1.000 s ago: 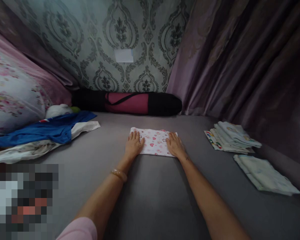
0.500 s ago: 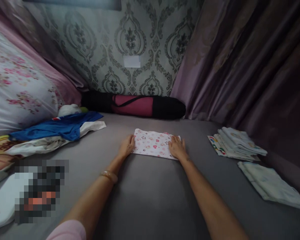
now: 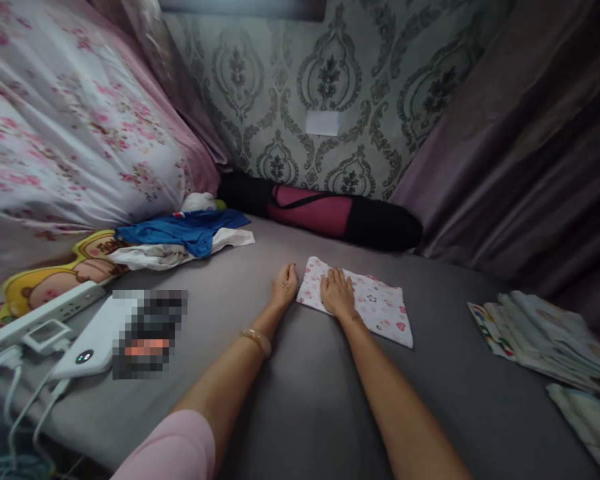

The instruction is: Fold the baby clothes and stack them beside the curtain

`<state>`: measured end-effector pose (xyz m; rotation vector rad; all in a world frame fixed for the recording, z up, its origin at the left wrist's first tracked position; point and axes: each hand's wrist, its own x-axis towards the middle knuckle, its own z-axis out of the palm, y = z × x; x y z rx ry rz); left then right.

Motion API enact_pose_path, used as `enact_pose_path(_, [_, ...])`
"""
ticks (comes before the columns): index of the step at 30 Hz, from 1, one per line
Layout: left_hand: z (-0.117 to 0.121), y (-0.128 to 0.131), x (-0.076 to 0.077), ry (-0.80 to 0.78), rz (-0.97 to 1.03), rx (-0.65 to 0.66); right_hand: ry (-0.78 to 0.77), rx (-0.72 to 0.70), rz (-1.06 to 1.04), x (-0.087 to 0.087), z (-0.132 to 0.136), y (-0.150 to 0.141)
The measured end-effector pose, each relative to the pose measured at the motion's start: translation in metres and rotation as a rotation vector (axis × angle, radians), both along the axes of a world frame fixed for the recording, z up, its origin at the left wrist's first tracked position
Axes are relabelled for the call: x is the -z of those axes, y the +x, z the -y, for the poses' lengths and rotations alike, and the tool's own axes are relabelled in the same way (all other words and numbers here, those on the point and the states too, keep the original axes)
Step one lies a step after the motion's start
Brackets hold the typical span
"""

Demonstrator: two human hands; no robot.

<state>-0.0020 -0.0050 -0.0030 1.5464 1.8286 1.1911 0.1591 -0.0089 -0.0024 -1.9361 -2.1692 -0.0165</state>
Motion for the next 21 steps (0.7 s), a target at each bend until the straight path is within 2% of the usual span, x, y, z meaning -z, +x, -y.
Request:
enact_pose_path(5, [0.002, 0.001, -0.001, 0.016, -0.023, 0.005, -0.102, 0.021, 0.024, -0.021, -0.013, -0.011])
enact_pose_path(8, [0.004, 0.001, -0.003, 0.042, -0.02, 0.025, -0.035, -0.055, 0.036, -0.027, -0.019, -0.033])
enact_pose_path(13, [0.004, 0.002, -0.004, 0.085, 0.018, 0.04, 0.003, -0.101, 0.035, -0.011, -0.015, -0.058])
enact_pose_path(16, [0.004, 0.002, -0.005, 0.097, -0.03, 0.088, -0.023, -0.1, 0.043, -0.004, -0.011, -0.058])
enact_pose_path(21, [0.005, 0.001, -0.004, 0.183, -0.2, 0.242, -0.026, -0.151, -0.01, -0.007, -0.014, -0.05])
